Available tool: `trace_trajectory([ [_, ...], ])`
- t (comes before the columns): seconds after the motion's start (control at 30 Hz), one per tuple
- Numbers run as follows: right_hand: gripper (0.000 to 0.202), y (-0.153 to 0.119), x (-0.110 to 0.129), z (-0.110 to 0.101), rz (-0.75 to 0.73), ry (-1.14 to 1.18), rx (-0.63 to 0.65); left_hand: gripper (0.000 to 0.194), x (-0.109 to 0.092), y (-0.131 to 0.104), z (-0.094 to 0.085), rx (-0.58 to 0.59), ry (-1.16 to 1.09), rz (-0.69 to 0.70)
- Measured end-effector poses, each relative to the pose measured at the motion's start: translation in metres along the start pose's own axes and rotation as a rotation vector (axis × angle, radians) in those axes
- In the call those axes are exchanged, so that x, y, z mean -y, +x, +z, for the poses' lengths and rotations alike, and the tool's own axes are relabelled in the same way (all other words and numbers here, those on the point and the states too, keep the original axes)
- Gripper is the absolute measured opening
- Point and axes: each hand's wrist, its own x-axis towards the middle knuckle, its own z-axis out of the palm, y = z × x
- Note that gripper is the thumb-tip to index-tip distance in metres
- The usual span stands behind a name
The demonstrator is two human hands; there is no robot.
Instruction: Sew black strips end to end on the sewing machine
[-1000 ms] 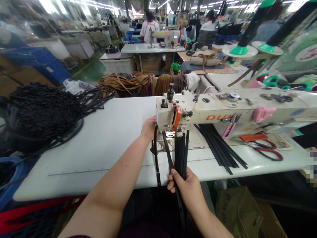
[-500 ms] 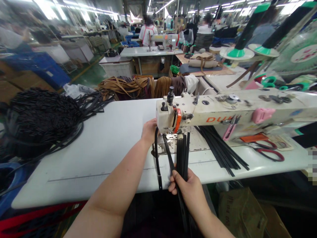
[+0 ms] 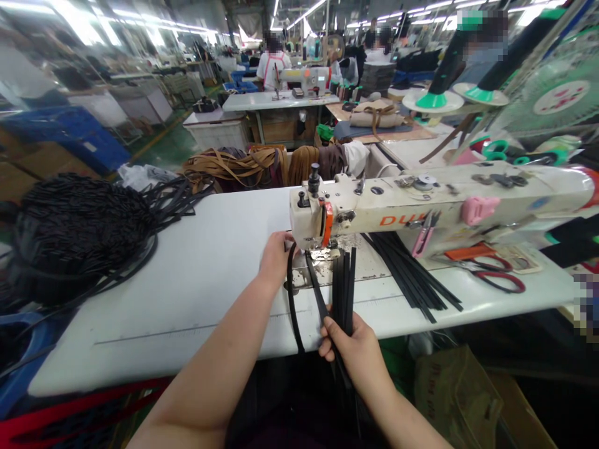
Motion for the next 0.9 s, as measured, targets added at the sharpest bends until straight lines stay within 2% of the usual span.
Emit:
trace_trajectory([
  [0.1,0.062,-0.001,-0.001,-0.001,-0.015,-0.008,0.005,0.005,-0.004,-0.028,-0.007,0.034,0.066,0.097],
  [0.23,0.059,-0.004,0.000,-0.004,-0.025,-0.012,0.011,0.018,-0.013,-0.061,-0.017,0.200,0.081,0.321],
  [0.33,0.051,-0.008,0.002,-0.009,-0.015,-0.009,0.024,0.029,-0.020,-0.075,-0.021,0.263,0.163,0.354],
  [0.43,0.049,-0.014,0.003,-0.015,0.049,0.059,0.049,0.033,-0.024,-0.081,-0.022,0.279,0.238,0.332],
  [0.63,0.048,-0.025,0.000,-0.026,0.182,0.144,0.054,0.032,-0.026,-0.081,-0.022,0.274,0.241,0.318],
  [0.9,0.050,-0.029,-0.003,-0.033,0.177,0.164,0.003,0.034,-0.027,-0.081,-0.021,0.273,0.247,0.321],
])
